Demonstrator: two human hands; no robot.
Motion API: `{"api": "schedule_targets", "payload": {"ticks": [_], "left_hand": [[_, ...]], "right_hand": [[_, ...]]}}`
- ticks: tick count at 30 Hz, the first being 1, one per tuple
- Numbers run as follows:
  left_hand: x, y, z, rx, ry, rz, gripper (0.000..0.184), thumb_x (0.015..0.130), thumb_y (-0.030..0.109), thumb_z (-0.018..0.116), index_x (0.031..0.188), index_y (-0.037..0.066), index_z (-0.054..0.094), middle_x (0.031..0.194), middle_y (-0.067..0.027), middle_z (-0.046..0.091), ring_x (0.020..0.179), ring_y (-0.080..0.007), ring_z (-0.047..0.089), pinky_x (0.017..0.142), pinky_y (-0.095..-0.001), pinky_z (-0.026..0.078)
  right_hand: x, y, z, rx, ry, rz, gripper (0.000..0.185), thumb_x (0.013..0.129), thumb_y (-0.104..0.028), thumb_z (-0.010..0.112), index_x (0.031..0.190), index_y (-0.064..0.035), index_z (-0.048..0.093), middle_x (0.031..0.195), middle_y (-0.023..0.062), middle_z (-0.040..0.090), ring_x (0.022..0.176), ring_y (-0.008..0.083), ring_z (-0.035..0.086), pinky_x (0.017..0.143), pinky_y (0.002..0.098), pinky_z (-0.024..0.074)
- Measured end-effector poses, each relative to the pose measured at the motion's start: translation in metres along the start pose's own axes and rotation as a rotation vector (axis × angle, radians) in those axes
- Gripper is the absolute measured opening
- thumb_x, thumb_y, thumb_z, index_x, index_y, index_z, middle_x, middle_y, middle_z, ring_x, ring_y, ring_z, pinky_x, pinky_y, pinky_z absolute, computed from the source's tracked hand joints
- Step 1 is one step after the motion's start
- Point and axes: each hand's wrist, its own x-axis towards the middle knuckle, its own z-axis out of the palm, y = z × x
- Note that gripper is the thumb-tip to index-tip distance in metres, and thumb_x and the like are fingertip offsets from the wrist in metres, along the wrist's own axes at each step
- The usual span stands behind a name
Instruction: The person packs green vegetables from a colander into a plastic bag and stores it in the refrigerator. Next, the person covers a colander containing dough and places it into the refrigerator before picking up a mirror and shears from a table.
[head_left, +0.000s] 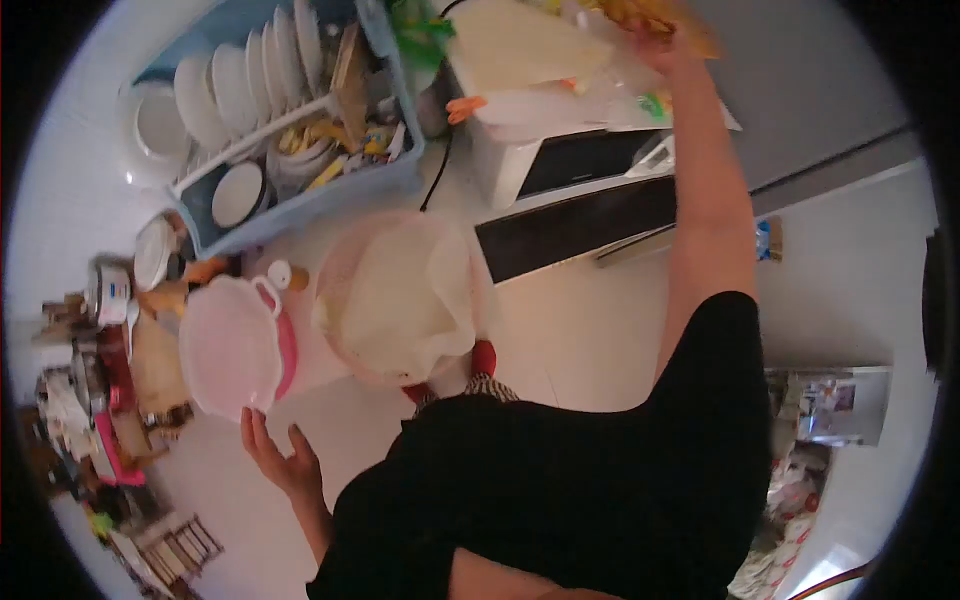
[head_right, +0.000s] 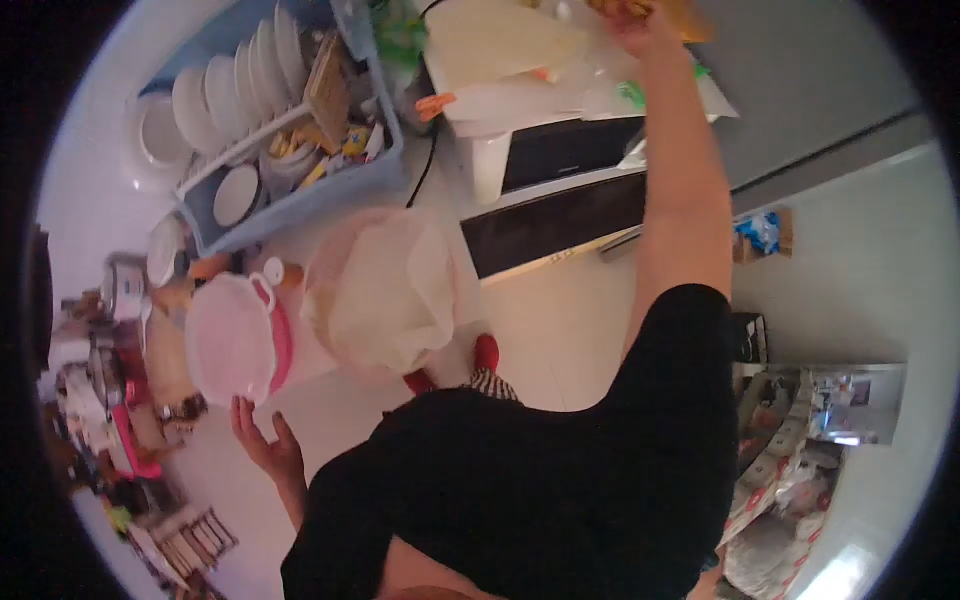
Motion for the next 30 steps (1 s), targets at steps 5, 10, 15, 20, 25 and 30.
{"api": "schedule_targets", "payload": {"ticks": [5,10,15,20,25,30], "left_hand": [[0.017,0.038,0.025,0.044,-0.149,0.016,0.05,0.071,0.003,0.062,0.118,0.0,0.045,0.122,-0.0201,0.044,0.112,-0.0355,0.042,0.094,-0.0409,0.035],[0.032,0.059,0.083,-0.081,-0.433,0.122,0.058,0.066,0.011,0.068,0.12,0.007,0.046,0.125,-0.0165,0.042,0.116,-0.0336,0.039,0.095,-0.0404,0.033],[0.031,0.081,0.127,-0.069,-0.659,0.344,0.054,0.064,0.019,0.07,0.114,0.01,0.05,0.126,-0.0138,0.042,0.119,-0.0316,0.037,0.095,-0.0507,0.029],[0.019,0.054,0.168,-0.071,-0.574,0.525,0.03,0.072,0.022,0.064,0.096,0.007,0.055,0.118,-0.0136,0.049,0.113,-0.0258,0.044,0.092,-0.0472,0.034],[0.114,0.005,0.121,-0.412,-0.482,-0.431,0.025,0.084,0.023,0.045,0.1,0.005,0.055,0.103,-0.0143,0.055,0.092,-0.0247,0.053,0.08,-0.0338,0.042],[0.15,-0.025,0.091,-1.328,-0.101,-0.784,0.034,0.086,0.027,0.043,0.106,0.002,0.054,0.102,-0.0081,0.057,0.092,-0.022,0.055,0.08,-0.0343,0.044]], "right_hand": [[0.0,0.019,-0.03,0.241,-0.067,0.172,0.035,0.087,-0.022,0.046,0.114,-0.0007,0.045,0.111,0.014,0.053,0.09,0.0318,0.057,0.079,0.0468,0.0492],[0.035,-0.005,-0.076,-0.12,0.082,0.14,0.035,0.088,-0.023,0.045,0.116,-0.0015,0.044,0.115,0.014,0.05,0.104,0.0287,0.049,0.085,0.0443,0.0438],[-0.109,0.032,0.0,-0.645,0.181,-0.189,0.033,0.088,-0.023,0.045,0.113,-0.0023,0.043,0.113,0.0124,0.05,0.109,0.023,0.045,0.085,0.0381,0.0412],[-0.253,0.119,0.027,-0.848,0.055,0.13,0.025,0.087,-0.019,0.046,0.108,-0.0048,0.051,0.1,0.0077,0.059,0.086,0.0157,0.057,0.072,0.0299,0.0458],[-0.323,0.187,0.014,-0.981,0.043,0.286,0.022,0.085,-0.016,0.052,0.104,-0.0045,0.055,0.095,0.0054,0.061,0.082,0.013,0.058,0.072,0.0246,0.0452],[-0.349,0.239,0.019,-1.38,-0.221,0.205,0.029,0.076,-0.014,0.061,0.103,-0.004,0.056,0.096,0.0087,0.061,0.089,0.0218,0.058,0.081,0.0305,0.0438]]}}
